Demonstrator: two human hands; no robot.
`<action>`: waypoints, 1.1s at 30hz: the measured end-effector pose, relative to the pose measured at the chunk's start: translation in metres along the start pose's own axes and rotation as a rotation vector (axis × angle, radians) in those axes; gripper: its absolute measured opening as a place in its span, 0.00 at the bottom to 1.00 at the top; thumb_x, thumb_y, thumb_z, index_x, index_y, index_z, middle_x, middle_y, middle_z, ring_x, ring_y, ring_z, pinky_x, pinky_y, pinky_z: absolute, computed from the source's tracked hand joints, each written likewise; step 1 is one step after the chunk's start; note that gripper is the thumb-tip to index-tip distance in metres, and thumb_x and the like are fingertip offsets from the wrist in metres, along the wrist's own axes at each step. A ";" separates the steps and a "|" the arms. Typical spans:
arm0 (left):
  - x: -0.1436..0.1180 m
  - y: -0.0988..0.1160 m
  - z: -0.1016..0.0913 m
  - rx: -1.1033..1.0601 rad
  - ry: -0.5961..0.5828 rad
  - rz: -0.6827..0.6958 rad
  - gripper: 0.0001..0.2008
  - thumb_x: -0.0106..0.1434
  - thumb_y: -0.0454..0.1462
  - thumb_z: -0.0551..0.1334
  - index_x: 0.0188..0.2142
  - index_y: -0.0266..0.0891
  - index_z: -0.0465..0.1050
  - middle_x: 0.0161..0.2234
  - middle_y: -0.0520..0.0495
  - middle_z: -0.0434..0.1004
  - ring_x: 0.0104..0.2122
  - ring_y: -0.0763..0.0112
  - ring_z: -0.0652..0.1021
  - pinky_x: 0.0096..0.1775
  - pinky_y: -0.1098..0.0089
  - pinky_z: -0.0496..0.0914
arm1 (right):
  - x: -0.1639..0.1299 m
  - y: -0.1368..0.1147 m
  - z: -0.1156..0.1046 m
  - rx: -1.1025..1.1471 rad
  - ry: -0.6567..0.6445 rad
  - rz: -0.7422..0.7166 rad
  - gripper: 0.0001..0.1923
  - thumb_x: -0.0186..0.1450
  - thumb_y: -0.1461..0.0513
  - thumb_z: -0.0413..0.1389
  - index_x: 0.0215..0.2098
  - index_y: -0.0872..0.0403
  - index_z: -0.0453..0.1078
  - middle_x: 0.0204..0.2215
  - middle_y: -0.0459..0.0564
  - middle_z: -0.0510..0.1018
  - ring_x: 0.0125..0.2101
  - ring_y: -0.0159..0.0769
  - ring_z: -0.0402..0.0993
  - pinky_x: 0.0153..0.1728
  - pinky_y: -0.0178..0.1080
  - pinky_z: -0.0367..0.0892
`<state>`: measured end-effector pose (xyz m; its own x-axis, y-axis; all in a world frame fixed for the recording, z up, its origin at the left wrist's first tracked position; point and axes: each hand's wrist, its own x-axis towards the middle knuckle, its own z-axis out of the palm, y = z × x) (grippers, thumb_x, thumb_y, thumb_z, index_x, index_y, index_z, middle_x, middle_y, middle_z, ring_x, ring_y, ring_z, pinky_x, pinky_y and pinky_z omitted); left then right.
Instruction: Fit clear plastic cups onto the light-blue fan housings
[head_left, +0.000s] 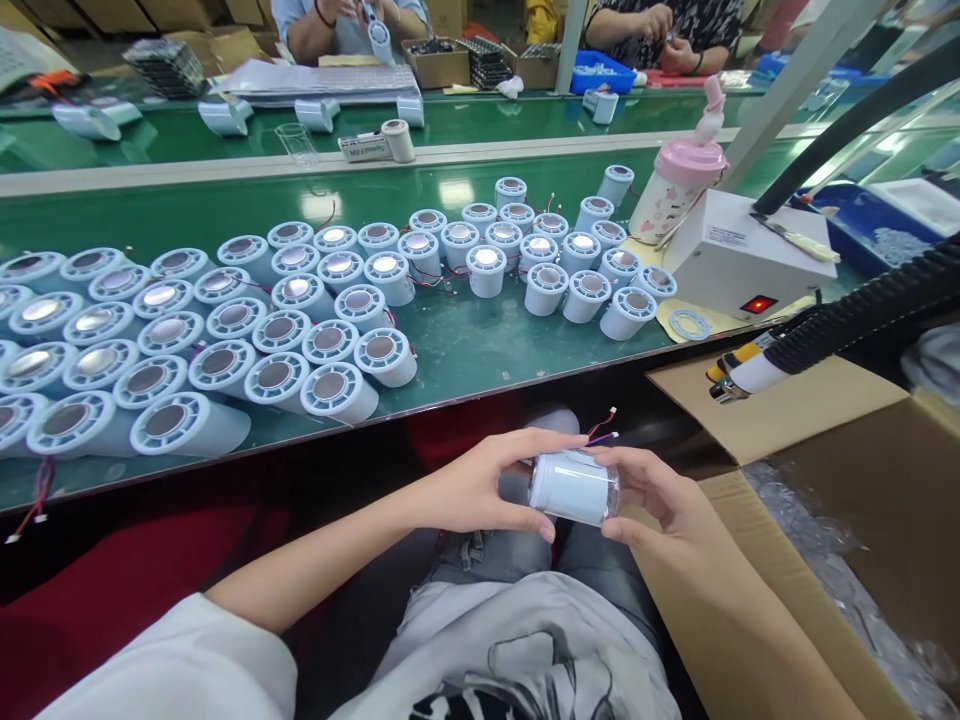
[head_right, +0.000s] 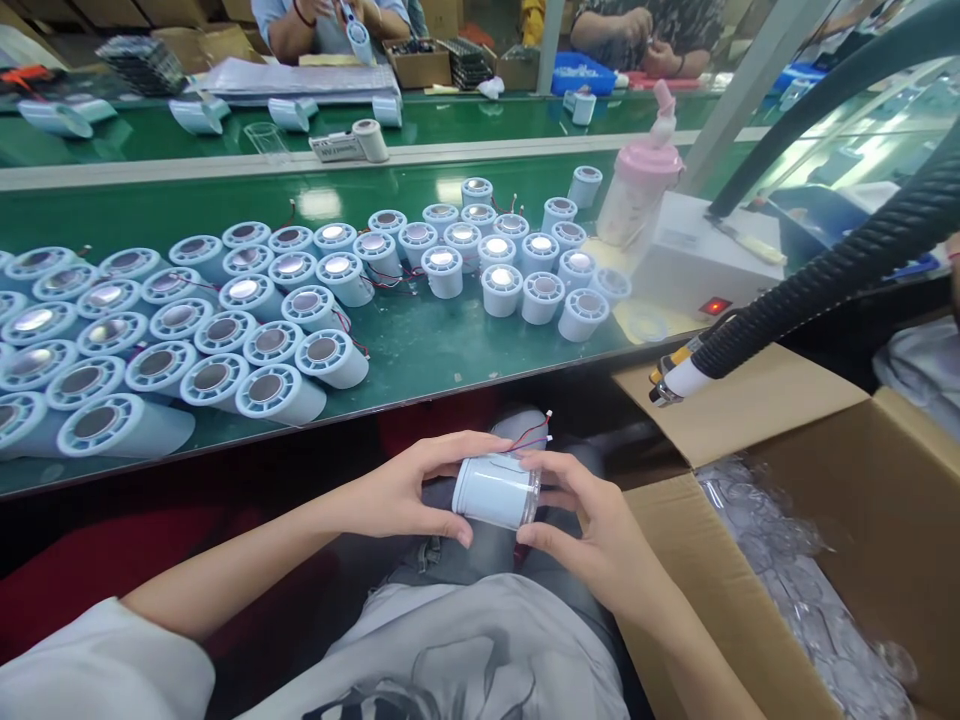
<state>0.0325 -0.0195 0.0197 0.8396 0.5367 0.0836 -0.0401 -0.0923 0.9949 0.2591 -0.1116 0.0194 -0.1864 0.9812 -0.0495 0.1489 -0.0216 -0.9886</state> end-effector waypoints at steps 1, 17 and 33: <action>0.000 0.000 0.000 0.005 0.001 -0.001 0.39 0.50 0.35 0.74 0.60 0.50 0.64 0.61 0.43 0.65 0.58 0.57 0.69 0.55 0.61 0.68 | 0.000 0.000 0.000 0.030 -0.002 0.033 0.19 0.63 0.59 0.63 0.51 0.39 0.66 0.50 0.42 0.74 0.48 0.33 0.72 0.47 0.32 0.71; -0.002 0.002 0.002 0.034 0.000 0.000 0.37 0.52 0.38 0.72 0.60 0.49 0.64 0.61 0.42 0.65 0.59 0.55 0.68 0.55 0.61 0.68 | 0.005 0.004 0.004 0.355 0.035 0.252 0.20 0.62 0.52 0.62 0.48 0.50 0.66 0.39 0.49 0.77 0.33 0.34 0.73 0.31 0.35 0.73; -0.002 0.000 0.002 -0.044 -0.018 -0.011 0.37 0.51 0.33 0.73 0.60 0.47 0.65 0.59 0.42 0.67 0.57 0.58 0.70 0.56 0.62 0.68 | 0.010 0.010 0.013 0.551 -0.008 0.440 0.27 0.60 0.40 0.56 0.39 0.54 0.66 0.20 0.45 0.76 0.18 0.32 0.75 0.17 0.29 0.68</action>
<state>0.0325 -0.0224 0.0197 0.8496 0.5224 0.0720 -0.0544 -0.0490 0.9973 0.2458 -0.1045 0.0072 -0.2294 0.8578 -0.4599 -0.3011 -0.5119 -0.8046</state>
